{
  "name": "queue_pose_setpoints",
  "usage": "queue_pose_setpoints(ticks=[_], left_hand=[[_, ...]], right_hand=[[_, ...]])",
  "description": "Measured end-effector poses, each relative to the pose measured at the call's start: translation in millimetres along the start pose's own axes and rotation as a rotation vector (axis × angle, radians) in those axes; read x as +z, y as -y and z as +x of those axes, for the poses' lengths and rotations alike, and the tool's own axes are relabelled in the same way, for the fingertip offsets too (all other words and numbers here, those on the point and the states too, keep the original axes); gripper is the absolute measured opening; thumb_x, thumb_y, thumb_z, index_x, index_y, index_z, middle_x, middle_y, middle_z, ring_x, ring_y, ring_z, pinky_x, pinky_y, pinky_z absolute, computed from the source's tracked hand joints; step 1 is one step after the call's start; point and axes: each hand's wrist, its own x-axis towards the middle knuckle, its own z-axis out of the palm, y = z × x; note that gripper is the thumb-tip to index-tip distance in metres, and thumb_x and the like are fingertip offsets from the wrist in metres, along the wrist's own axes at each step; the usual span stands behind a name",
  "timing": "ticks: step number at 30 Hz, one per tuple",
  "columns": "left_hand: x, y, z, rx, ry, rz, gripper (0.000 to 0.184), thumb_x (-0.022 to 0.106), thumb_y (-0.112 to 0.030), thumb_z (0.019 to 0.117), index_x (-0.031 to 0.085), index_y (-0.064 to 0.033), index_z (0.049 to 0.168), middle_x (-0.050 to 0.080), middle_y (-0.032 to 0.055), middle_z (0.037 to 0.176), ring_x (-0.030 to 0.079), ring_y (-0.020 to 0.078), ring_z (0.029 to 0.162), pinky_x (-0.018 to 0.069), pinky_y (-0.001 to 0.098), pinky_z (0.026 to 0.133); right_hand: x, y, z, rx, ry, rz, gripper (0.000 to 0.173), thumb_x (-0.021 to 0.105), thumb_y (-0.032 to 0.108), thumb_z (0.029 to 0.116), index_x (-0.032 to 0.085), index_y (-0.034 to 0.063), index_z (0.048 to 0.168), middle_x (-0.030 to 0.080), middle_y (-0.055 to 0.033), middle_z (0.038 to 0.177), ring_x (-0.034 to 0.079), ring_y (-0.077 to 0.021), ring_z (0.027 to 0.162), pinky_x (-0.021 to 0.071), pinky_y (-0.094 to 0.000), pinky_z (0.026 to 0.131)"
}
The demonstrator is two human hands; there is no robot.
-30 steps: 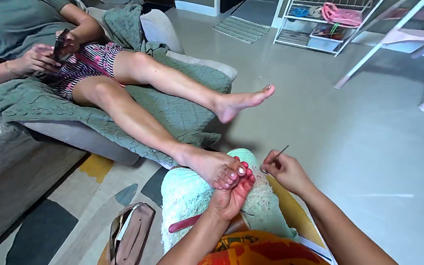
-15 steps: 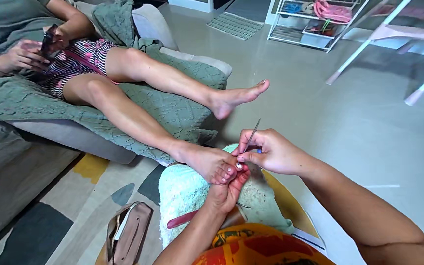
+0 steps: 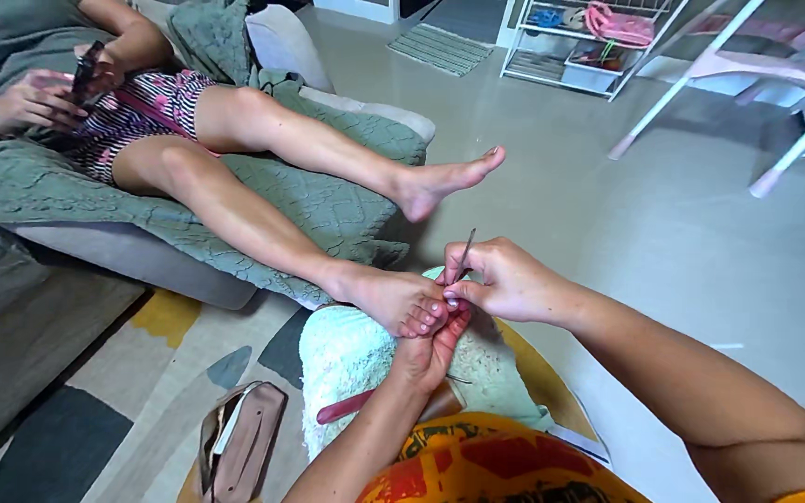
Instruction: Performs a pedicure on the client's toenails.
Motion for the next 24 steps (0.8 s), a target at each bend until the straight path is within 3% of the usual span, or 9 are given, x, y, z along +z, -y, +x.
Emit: queue_pose_setpoints(ticks=[15, 20, 24], left_hand=[[0.1, 1.7, -0.6, 0.025, 0.006, 0.017, 0.013, 0.058, 0.009, 0.0923, 0.066, -0.001, 0.089, 0.072, 0.0149, 0.091, 0.073, 0.0255, 0.09, 0.0596, 0.0378, 0.09], [-0.9, 1.9, 0.2, 0.025, 0.009, 0.022, 0.01, 0.062, 0.009, 0.09, 0.068, 0.0004, 0.089, 0.072, 0.0162, 0.092, 0.073, 0.0265, 0.091, 0.0595, 0.0386, 0.09], [-2.4, 1.7, -1.3, 0.027, -0.018, 0.043, 0.01, 0.06, 0.008, 0.0926, 0.066, 0.0008, 0.09, 0.072, 0.017, 0.093, 0.073, 0.0273, 0.091, 0.0594, 0.039, 0.09]], right_hand=[[-1.9, 0.9, -2.2, -0.052, 0.086, -0.138, 0.006, 0.069, 0.012, 0.0939, 0.065, 0.0106, 0.09, 0.068, 0.0024, 0.082, 0.064, -0.0053, 0.078, 0.0523, -0.0259, 0.069], [4.9, -2.0, -0.8, -0.054, 0.009, -0.107, 0.006, 0.07, 0.009, 0.0916, 0.065, 0.0104, 0.089, 0.067, 0.0026, 0.078, 0.064, -0.0051, 0.074, 0.0527, -0.0255, 0.067], [-4.8, -5.0, -4.9, -0.063, 0.123, -0.086, 0.004, 0.069, 0.011, 0.0947, 0.066, 0.0106, 0.092, 0.07, 0.0028, 0.087, 0.065, -0.0042, 0.081, 0.0534, -0.0248, 0.071]])
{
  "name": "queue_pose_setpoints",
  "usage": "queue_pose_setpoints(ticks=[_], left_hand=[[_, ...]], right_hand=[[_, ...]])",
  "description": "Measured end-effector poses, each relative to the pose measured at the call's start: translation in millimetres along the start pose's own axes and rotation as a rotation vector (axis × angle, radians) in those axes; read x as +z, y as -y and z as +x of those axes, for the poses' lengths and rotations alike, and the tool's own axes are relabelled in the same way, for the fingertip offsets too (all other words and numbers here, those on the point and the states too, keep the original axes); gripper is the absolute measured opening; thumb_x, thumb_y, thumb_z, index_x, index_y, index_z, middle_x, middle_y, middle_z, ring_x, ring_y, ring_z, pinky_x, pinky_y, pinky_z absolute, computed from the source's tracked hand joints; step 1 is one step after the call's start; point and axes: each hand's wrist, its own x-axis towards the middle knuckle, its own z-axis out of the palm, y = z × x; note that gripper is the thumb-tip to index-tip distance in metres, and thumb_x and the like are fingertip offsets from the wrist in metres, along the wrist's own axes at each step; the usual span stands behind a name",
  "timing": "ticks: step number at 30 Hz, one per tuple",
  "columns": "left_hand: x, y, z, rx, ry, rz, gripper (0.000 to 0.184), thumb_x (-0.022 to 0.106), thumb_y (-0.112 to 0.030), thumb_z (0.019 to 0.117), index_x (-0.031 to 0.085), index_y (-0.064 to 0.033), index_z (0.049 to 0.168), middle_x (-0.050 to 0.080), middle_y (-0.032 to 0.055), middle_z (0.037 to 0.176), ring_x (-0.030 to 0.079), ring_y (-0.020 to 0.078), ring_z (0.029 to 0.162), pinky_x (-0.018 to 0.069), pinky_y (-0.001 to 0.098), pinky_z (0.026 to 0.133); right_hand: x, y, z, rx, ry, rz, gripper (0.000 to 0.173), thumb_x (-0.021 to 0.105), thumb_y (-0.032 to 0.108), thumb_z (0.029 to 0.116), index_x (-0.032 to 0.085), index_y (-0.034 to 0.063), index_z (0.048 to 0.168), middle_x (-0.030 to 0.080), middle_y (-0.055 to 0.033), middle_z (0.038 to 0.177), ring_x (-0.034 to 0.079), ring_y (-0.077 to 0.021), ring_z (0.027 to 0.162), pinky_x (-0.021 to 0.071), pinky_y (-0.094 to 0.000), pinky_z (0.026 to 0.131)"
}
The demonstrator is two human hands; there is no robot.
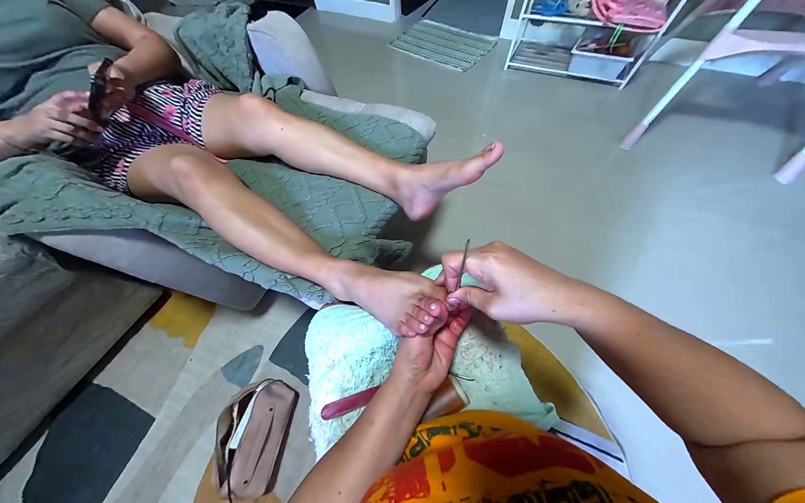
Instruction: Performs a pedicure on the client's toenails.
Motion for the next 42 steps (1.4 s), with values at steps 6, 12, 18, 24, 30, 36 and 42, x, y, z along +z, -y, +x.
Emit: queue_pose_setpoints(ticks=[6, 12, 18, 24, 30, 36, 42], left_hand=[[0.1, -1.6, 0.5, -0.014, 0.042, -0.016, 0.009, 0.061, 0.007, 0.0924, 0.069, 0.0027, 0.091, 0.073, 0.0183, 0.095, 0.073, 0.0274, 0.093, 0.0588, 0.0377, 0.092], [-1.3, -1.5, 1.3, -0.023, 0.009, -0.026, 0.008, 0.061, 0.009, 0.0919, 0.067, 0.0044, 0.093, 0.072, 0.0199, 0.094, 0.074, 0.0285, 0.091, 0.0597, 0.0388, 0.091], [0.0, -1.4, 0.7, -0.015, 0.011, 0.002, 0.009, 0.06, 0.008, 0.0931, 0.068, 0.0041, 0.092, 0.073, 0.0198, 0.095, 0.074, 0.0281, 0.091, 0.0598, 0.038, 0.09], [0.4, -1.7, 1.0, -0.017, -0.013, 0.001, 0.008, 0.06, 0.01, 0.0926, 0.067, 0.0045, 0.093, 0.072, 0.0198, 0.094, 0.074, 0.0281, 0.09, 0.06, 0.0383, 0.09], [5.0, -2.5, -1.9, 0.001, -0.043, 0.041, 0.014, 0.054, 0.01, 0.0955, 0.066, 0.0034, 0.092, 0.072, 0.0185, 0.093, 0.073, 0.027, 0.089, 0.0601, 0.0378, 0.089], [1.3, -2.0, 0.5, -0.01, -0.018, 0.035, 0.015, 0.052, 0.01, 0.0963, 0.065, 0.0036, 0.093, 0.072, 0.0187, 0.094, 0.073, 0.027, 0.09, 0.0595, 0.0373, 0.09], [2.7, -3.4, -1.6, -0.009, -0.022, 0.052, 0.018, 0.049, 0.01, 0.0964, 0.065, 0.0027, 0.093, 0.072, 0.0169, 0.092, 0.073, 0.0261, 0.089, 0.0595, 0.0378, 0.09]], right_hand=[[5.2, -17.0, -3.8, 0.015, -0.104, 0.347, 0.008, 0.074, 0.008, 0.0913, 0.066, 0.0102, 0.089, 0.076, 0.002, 0.096, 0.071, -0.0033, 0.085, 0.0569, -0.0201, 0.071], [17.9, -23.9, -8.0, 0.028, -0.158, 0.423, 0.007, 0.073, 0.007, 0.091, 0.067, 0.0101, 0.088, 0.076, 0.0014, 0.099, 0.071, -0.0044, 0.092, 0.0589, -0.0216, 0.079], [32.9, -26.2, -11.8, 0.062, -0.307, 0.609, 0.01, 0.074, 0.0, 0.0885, 0.066, 0.0057, 0.087, 0.077, -0.0051, 0.094, 0.074, -0.0125, 0.09, 0.0615, -0.0264, 0.08], [39.2, -25.7, -15.6, 0.087, -0.345, 0.6, 0.009, 0.072, 0.0, 0.0891, 0.066, 0.0067, 0.087, 0.077, -0.004, 0.095, 0.074, -0.0112, 0.092, 0.0616, -0.0257, 0.081], [40.1, -27.3, -18.1, 0.058, -0.358, 0.656, 0.008, 0.071, 0.0, 0.09, 0.065, 0.004, 0.089, 0.077, -0.0079, 0.097, 0.075, -0.0156, 0.095, 0.062, -0.0291, 0.084], [45.5, -29.2, -13.9, 0.109, -0.396, 0.661, 0.01, 0.072, 0.0, 0.0897, 0.063, 0.0055, 0.09, 0.077, -0.0065, 0.095, 0.074, -0.0131, 0.088, 0.0608, -0.0265, 0.077], [45.1, -27.0, -23.5, 0.085, -0.381, 0.713, 0.008, 0.07, 0.002, 0.0913, 0.063, 0.0044, 0.09, 0.077, -0.0101, 0.1, 0.075, -0.0166, 0.096, 0.062, -0.0285, 0.082]])
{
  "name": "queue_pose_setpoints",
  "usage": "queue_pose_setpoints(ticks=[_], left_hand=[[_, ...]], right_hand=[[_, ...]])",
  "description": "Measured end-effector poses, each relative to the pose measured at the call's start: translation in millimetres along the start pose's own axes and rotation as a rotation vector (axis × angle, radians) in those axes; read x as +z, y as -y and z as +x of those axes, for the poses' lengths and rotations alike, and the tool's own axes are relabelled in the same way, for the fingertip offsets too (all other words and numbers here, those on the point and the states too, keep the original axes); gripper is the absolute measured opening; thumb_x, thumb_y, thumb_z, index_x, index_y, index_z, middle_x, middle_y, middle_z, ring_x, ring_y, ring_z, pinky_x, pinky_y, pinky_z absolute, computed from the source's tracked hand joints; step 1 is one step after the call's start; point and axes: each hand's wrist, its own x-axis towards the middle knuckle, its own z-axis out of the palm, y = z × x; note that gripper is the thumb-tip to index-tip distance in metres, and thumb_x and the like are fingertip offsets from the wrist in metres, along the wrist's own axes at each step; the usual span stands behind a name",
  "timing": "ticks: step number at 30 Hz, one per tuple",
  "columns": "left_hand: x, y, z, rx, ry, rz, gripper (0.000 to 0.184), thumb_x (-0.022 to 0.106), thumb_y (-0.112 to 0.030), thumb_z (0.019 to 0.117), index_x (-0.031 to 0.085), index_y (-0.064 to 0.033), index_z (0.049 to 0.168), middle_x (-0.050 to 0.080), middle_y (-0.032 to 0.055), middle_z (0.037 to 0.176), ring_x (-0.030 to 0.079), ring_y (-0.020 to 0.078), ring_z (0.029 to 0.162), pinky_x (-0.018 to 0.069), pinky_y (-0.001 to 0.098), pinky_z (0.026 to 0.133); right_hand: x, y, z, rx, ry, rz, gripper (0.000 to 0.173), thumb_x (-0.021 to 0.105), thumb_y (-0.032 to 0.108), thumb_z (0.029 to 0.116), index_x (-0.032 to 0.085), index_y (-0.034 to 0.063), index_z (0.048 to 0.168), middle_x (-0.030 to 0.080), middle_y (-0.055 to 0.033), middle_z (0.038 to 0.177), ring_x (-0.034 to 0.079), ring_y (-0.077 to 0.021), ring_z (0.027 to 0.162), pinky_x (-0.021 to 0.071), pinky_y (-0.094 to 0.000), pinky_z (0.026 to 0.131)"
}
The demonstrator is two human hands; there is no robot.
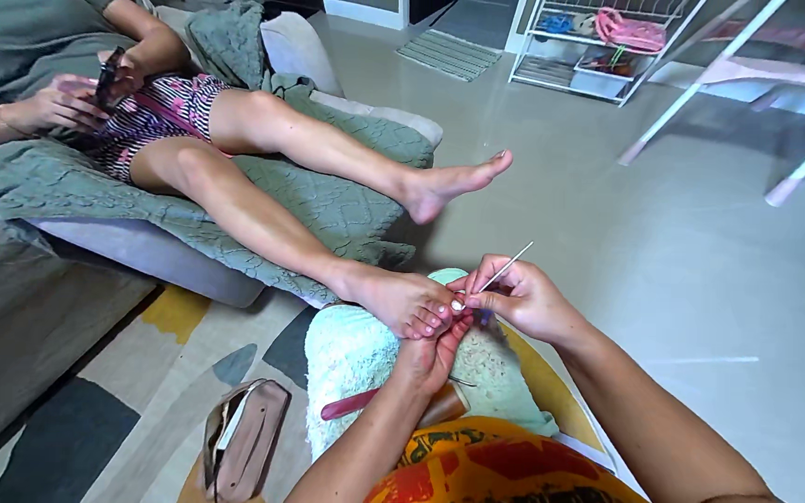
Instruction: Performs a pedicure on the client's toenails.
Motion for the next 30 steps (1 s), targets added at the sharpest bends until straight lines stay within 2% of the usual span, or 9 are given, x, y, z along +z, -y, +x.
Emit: queue_pose_setpoints(ticks=[6, 11, 15, 19, 24, 30], left_hand=[[0.4, 0.9, 1.1, -0.007, -0.004, 0.016, 0.018, 0.05, 0.011, 0.0962, 0.066, 0.0026, 0.091, 0.073, 0.0173, 0.092, 0.073, 0.0258, 0.089, 0.0595, 0.0368, 0.09], [0.2, -0.4, -0.1, -0.002, -0.021, 0.042, 0.018, 0.05, 0.01, 0.0969, 0.065, 0.0025, 0.094, 0.072, 0.0154, 0.092, 0.072, 0.0239, 0.089, 0.0594, 0.0363, 0.089], [4.5, 0.4, 0.2, 0.006, -0.031, 0.049, 0.018, 0.049, 0.01, 0.0975, 0.065, 0.0016, 0.092, 0.072, 0.0149, 0.091, 0.073, 0.0232, 0.088, 0.0595, 0.0353, 0.088], [5.2, 0.3, -0.7, 0.011, -0.04, 0.074, 0.016, 0.05, 0.009, 0.0983, 0.065, 0.0025, 0.096, 0.071, 0.0141, 0.092, 0.072, 0.0224, 0.088, 0.0591, 0.0351, 0.089], [4.5, 1.2, 0.4, 0.017, -0.022, 0.056, 0.015, 0.052, 0.009, 0.0978, 0.065, 0.0016, 0.093, 0.072, 0.0147, 0.091, 0.072, 0.0235, 0.088, 0.0594, 0.0356, 0.089], [4.2, 0.2, 0.1, 0.011, -0.052, 0.057, 0.015, 0.051, 0.011, 0.0969, 0.064, 0.0025, 0.095, 0.071, 0.0145, 0.091, 0.072, 0.0232, 0.088, 0.0593, 0.036, 0.089]], right_hand=[[5.1, -6.4, 6.9, 0.007, -0.061, -0.002, 0.01, 0.07, -0.001, 0.0904, 0.061, 0.0043, 0.091, 0.077, -0.0099, 0.095, 0.075, -0.0158, 0.089, 0.061, -0.0283, 0.078], [0.2, 7.6, 5.4, -0.042, 0.057, -0.12, 0.006, 0.067, 0.0, 0.0912, 0.064, 0.0045, 0.09, 0.077, -0.0077, 0.099, 0.074, -0.0164, 0.101, 0.0614, -0.0305, 0.089], [4.3, 7.3, 11.3, -0.046, 0.014, -0.197, 0.006, 0.068, 0.0, 0.0907, 0.064, 0.0046, 0.09, 0.076, -0.0072, 0.096, 0.074, -0.0143, 0.094, 0.0614, -0.0281, 0.084], [0.6, 12.7, 8.5, -0.086, 0.077, -0.308, 0.004, 0.068, 0.003, 0.0905, 0.065, 0.0057, 0.09, 0.077, -0.0058, 0.099, 0.074, -0.0134, 0.1, 0.0615, -0.0283, 0.087], [4.7, 10.8, 12.5, -0.084, 0.038, -0.359, 0.004, 0.067, 0.004, 0.0906, 0.065, 0.0077, 0.09, 0.077, -0.0037, 0.097, 0.073, -0.0101, 0.094, 0.0606, -0.0257, 0.083], [1.4, 17.5, 9.8, -0.075, 0.107, -0.414, 0.003, 0.066, 0.007, 0.0918, 0.065, 0.0086, 0.089, 0.077, -0.0032, 0.102, 0.073, -0.0081, 0.098, 0.06, -0.0233, 0.081]])
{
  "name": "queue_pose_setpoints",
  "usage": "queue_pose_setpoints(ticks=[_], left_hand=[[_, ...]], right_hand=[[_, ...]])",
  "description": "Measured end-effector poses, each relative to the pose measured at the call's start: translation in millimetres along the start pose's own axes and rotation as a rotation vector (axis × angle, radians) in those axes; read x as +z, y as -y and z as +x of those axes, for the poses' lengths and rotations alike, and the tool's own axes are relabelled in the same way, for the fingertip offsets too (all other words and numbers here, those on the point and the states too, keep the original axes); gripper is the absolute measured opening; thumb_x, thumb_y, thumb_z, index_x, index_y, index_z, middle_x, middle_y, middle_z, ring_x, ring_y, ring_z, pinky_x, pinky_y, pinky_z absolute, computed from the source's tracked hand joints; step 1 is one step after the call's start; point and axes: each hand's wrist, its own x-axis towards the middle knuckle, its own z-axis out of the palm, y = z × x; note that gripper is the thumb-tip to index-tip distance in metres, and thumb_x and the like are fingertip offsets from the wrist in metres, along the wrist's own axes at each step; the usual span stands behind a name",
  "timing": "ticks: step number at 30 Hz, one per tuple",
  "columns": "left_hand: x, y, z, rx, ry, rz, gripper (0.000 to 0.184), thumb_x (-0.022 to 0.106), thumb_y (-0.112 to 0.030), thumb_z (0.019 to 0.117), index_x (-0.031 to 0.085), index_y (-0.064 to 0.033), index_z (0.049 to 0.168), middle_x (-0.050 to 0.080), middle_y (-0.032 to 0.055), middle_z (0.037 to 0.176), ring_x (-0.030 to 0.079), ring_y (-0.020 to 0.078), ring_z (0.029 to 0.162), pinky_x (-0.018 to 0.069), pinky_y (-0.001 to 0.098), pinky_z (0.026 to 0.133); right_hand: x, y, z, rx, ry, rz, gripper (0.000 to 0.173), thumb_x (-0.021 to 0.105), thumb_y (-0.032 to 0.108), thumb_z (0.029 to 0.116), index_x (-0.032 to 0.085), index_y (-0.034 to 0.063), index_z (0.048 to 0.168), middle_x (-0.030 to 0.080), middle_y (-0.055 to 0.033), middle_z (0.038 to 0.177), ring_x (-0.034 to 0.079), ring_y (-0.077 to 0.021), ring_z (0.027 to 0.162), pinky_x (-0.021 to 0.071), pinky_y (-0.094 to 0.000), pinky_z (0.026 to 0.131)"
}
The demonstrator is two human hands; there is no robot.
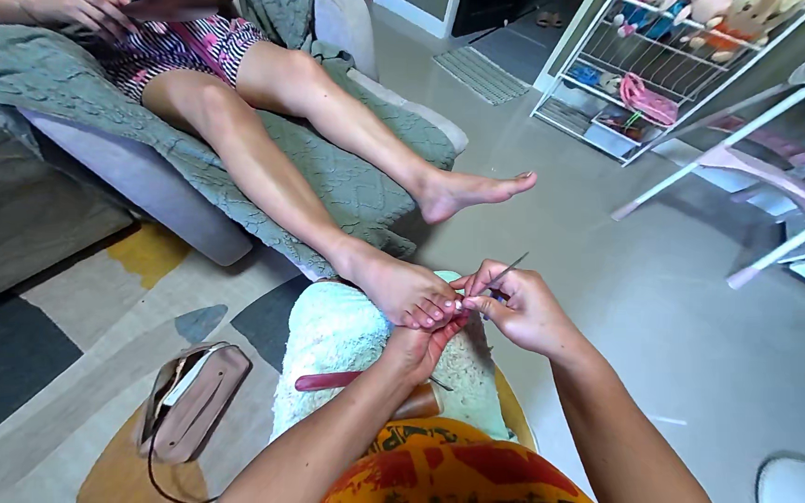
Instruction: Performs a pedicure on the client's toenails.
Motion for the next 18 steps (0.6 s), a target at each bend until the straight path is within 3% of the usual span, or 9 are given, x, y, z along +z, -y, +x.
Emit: queue_pose_setpoints(ticks=[4, 8, 11, 18], left_hand=[[0.7, 1.2, 0.9, 0.0, -0.013, 0.005, 0.016, 0.051, 0.01, 0.0974, 0.063, 0.0012, 0.093, 0.072, 0.0143, 0.089, 0.072, 0.0233, 0.087, 0.0596, 0.0356, 0.088], [-1.4, 1.6, 0.7, 0.006, 0.002, 0.001, 0.014, 0.053, 0.01, 0.0968, 0.064, 0.0016, 0.095, 0.071, 0.0142, 0.091, 0.072, 0.0231, 0.087, 0.0594, 0.0357, 0.088], [0.6, 1.6, 1.3, 0.015, -0.004, -0.001, 0.015, 0.052, 0.01, 0.0974, 0.064, 0.0017, 0.094, 0.071, 0.0137, 0.089, 0.072, 0.0229, 0.086, 0.0595, 0.0357, 0.088], [-0.6, 2.5, 1.8, 0.019, -0.019, 0.012, 0.015, 0.051, 0.011, 0.0971, 0.063, 0.0021, 0.095, 0.071, 0.0137, 0.09, 0.072, 0.023, 0.087, 0.0594, 0.0357, 0.088]], right_hand=[[7.6, -1.7, 1.8, 0.01, -0.071, -0.008, 0.005, 0.067, 0.005, 0.0906, 0.065, 0.009, 0.089, 0.076, -0.0021, 0.097, 0.073, -0.0079, 0.093, 0.0604, -0.0236, 0.08], [2.5, 1.0, -1.3, -0.012, -0.002, -0.099, 0.004, 0.065, 0.01, 0.0924, 0.066, 0.0102, 0.089, 0.077, -0.0012, 0.103, 0.071, -0.0044, 0.095, 0.0576, -0.0203, 0.076], [4.8, 2.0, 1.4, 0.011, -0.023, -0.109, 0.004, 0.066, 0.009, 0.0923, 0.065, 0.0113, 0.089, 0.076, 0.001, 0.1, 0.071, -0.004, 0.088, 0.0575, -0.0208, 0.071], [1.7, 3.7, -1.7, 0.003, 0.016, -0.15, 0.004, 0.065, 0.01, 0.093, 0.065, 0.0109, 0.089, 0.075, 0.0011, 0.101, 0.07, -0.0029, 0.089, 0.0567, -0.0202, 0.072]])
